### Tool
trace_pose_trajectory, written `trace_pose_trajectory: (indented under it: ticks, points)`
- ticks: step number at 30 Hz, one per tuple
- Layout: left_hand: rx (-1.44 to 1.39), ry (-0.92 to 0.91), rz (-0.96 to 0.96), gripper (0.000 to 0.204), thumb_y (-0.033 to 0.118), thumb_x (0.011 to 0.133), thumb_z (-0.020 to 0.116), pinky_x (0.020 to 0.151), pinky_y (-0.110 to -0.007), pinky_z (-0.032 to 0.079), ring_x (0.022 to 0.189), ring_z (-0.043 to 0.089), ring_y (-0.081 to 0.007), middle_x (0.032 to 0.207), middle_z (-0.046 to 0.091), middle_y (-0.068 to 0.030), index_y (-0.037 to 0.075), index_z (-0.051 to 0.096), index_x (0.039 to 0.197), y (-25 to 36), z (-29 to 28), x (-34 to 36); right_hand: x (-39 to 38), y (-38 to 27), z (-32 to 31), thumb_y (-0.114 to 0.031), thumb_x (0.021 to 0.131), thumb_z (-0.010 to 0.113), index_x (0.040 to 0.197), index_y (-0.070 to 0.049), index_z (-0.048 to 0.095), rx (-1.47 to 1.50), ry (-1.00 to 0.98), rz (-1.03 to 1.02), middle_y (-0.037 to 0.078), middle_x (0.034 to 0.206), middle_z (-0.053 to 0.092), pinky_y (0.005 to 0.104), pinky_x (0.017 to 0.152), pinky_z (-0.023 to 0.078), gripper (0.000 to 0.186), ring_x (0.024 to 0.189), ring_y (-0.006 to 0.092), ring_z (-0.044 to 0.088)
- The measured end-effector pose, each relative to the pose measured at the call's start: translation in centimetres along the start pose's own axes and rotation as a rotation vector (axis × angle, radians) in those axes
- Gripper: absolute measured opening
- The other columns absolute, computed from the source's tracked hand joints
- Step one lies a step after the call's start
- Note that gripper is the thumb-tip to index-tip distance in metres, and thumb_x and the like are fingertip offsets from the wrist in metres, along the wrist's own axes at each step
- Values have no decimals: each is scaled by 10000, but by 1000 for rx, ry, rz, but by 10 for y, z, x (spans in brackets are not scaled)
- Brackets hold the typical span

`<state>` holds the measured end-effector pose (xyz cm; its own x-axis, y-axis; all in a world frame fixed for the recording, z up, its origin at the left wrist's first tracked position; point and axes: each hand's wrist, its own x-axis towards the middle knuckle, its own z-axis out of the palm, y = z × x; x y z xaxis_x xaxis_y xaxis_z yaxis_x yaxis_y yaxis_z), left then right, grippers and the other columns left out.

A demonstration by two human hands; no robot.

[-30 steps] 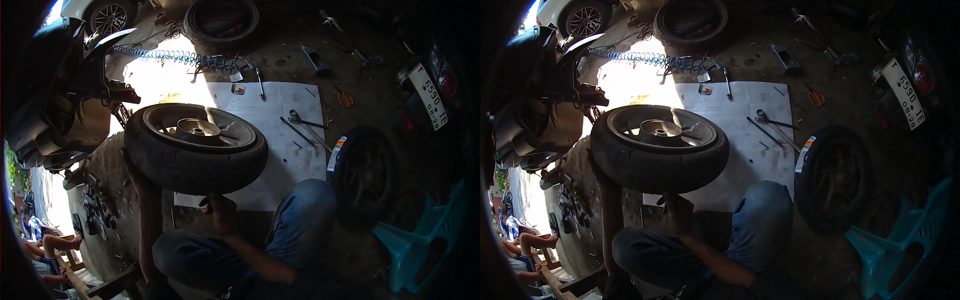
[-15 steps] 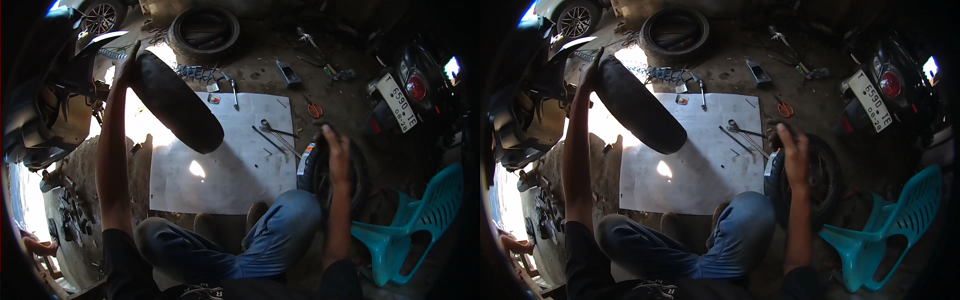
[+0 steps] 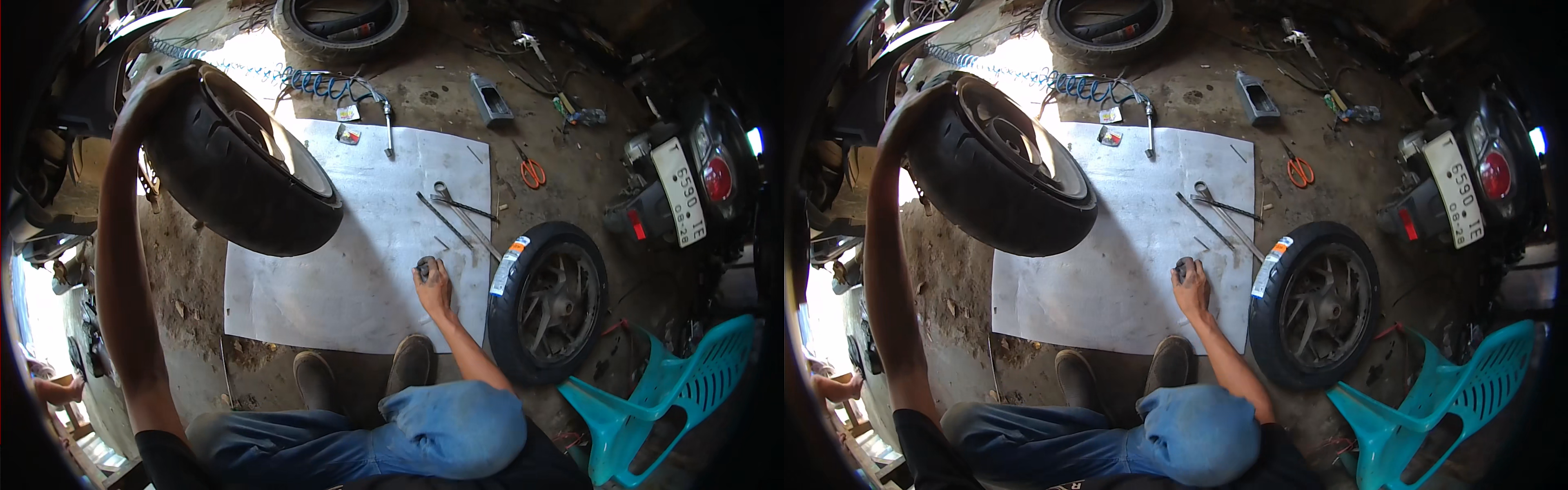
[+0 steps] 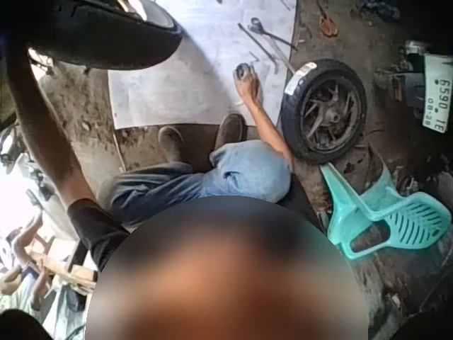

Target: The recorder is using a prying tool to remove a tire from a motorcycle wheel rim.

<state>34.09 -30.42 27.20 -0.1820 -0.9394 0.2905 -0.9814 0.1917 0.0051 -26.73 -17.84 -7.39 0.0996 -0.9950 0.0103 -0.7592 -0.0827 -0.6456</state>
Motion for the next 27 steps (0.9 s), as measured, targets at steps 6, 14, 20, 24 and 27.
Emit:
trace_pose_trajectory:
  ticks: [6,14,20,24,27]
  points:
    - [198,-169,78,390,133,1011,492,1098,-396,443,1329,543,-318,1409,601,-129,137,610,1383,22,-14,41,52,26,-50,-152,848,778,958,1,669,53,-82,29,213,901,698,450,745,546,217,836,384,697]
    - [-470,-221,-245,628,260,863,690,1091,-461,463,1268,589,-354,1404,588,-178,116,525,1452,73,2,66,74,55,-63,-183,867,790,1115,-19,700,60,-26,137,153,848,724,402,719,542,311,769,294,706]
    - [-339,-206,-91,809,415,818,753,1089,-475,469,1288,581,-376,1433,554,-211,96,446,1495,174,-30,25,37,64,-38,-178,899,745,1166,-60,706,275,-15,324,96,851,738,349,713,542,295,761,205,697]
    - [-224,-191,7,946,518,787,795,1089,-485,474,1301,576,-390,1453,532,-233,82,392,1524,214,-51,41,18,42,-29,-145,899,727,1142,-62,737,246,-30,294,104,908,734,321,781,527,256,856,194,684]
    - [-209,55,324,636,402,849,759,1080,-385,501,1200,650,-331,1443,574,-151,125,596,1398,224,-31,18,27,48,-52,-127,903,720,1116,-38,742,394,71,302,83,928,731,315,829,514,232,891,194,679]
